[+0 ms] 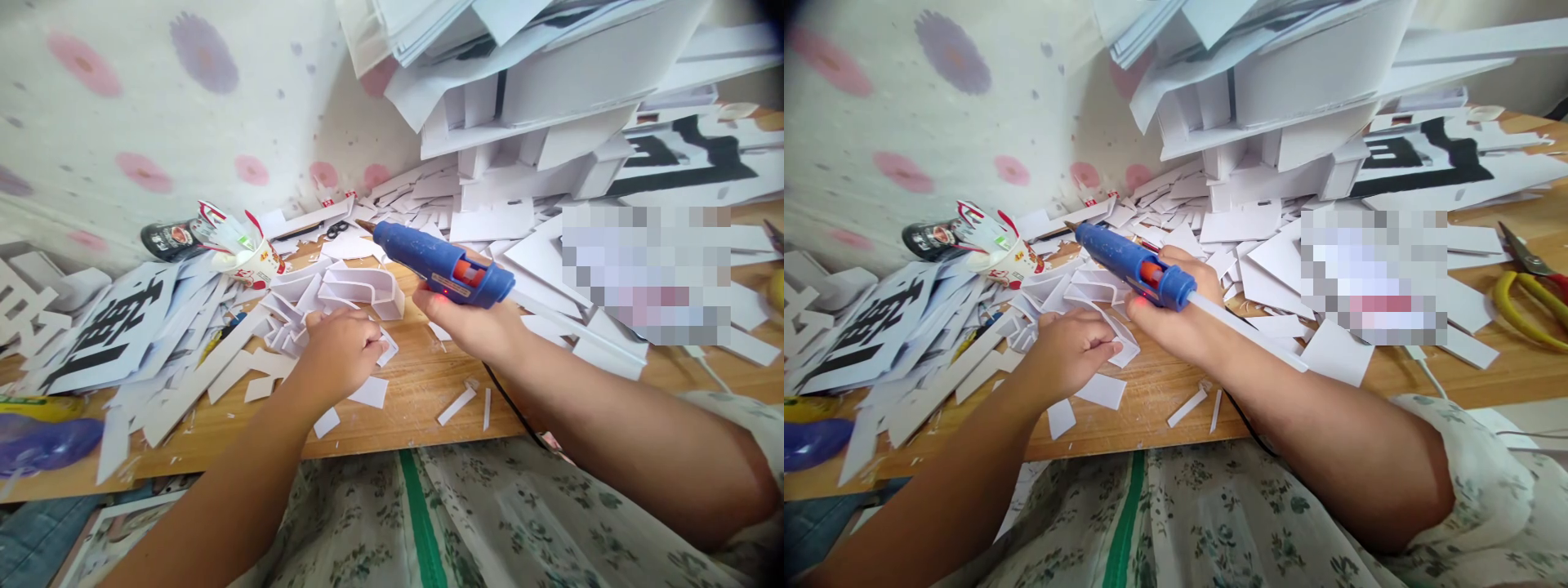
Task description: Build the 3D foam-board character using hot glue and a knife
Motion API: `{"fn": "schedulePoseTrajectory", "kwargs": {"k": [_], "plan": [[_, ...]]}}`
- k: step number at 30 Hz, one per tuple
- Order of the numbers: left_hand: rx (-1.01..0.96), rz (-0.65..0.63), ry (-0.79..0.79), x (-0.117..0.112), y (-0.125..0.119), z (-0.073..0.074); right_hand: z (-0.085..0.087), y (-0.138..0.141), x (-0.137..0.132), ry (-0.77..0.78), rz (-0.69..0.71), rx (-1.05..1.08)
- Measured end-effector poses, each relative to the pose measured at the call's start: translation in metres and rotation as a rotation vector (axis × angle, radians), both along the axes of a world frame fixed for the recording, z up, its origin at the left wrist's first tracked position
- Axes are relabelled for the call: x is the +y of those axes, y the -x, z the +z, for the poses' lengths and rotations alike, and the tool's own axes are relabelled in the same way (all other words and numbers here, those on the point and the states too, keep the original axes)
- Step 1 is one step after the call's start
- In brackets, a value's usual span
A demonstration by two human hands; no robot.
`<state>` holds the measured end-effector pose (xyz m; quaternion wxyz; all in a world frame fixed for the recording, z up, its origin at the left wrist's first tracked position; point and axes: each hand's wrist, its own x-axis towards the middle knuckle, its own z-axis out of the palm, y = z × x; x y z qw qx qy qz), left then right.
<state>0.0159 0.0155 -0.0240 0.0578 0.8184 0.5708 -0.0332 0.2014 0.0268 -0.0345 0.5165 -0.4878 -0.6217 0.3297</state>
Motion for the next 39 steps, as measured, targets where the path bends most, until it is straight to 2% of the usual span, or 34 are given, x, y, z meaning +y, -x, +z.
{"fn": "schedulePoseTrajectory", "kwargs": {"k": [12,16,20,24,27,30,37,39], "plan": [[-0.047,-0.045,0.102,0.014,-0.002,0.003,-0.004,0.002,0.002,-0.007,-0.005,-0.007],[-0.117,-0.001,0.143,0.017,0.000,0.001,-0.006,0.002,0.002,-0.010,0.005,-0.003],[-0.054,0.037,0.110,0.014,-0.002,-0.002,-0.004,0.002,0.002,0.002,-0.004,-0.003],[0.014,0.000,0.031,0.011,-0.004,-0.004,-0.003,0.001,0.002,0.003,-0.001,-0.006],[-0.008,-0.012,0.061,0.012,-0.004,-0.004,-0.003,0.001,0.002,-0.007,0.005,0.002],[-0.011,0.035,0.090,0.014,-0.004,-0.003,-0.003,0.000,0.002,0.002,0.007,0.012],[0.043,0.095,0.095,0.011,-0.011,-0.002,-0.002,0.001,0.001,-0.003,-0.010,-0.018],[0.068,0.078,0.094,0.011,-0.010,0.001,-0.003,0.001,0.001,-0.013,-0.007,-0.013]]}}
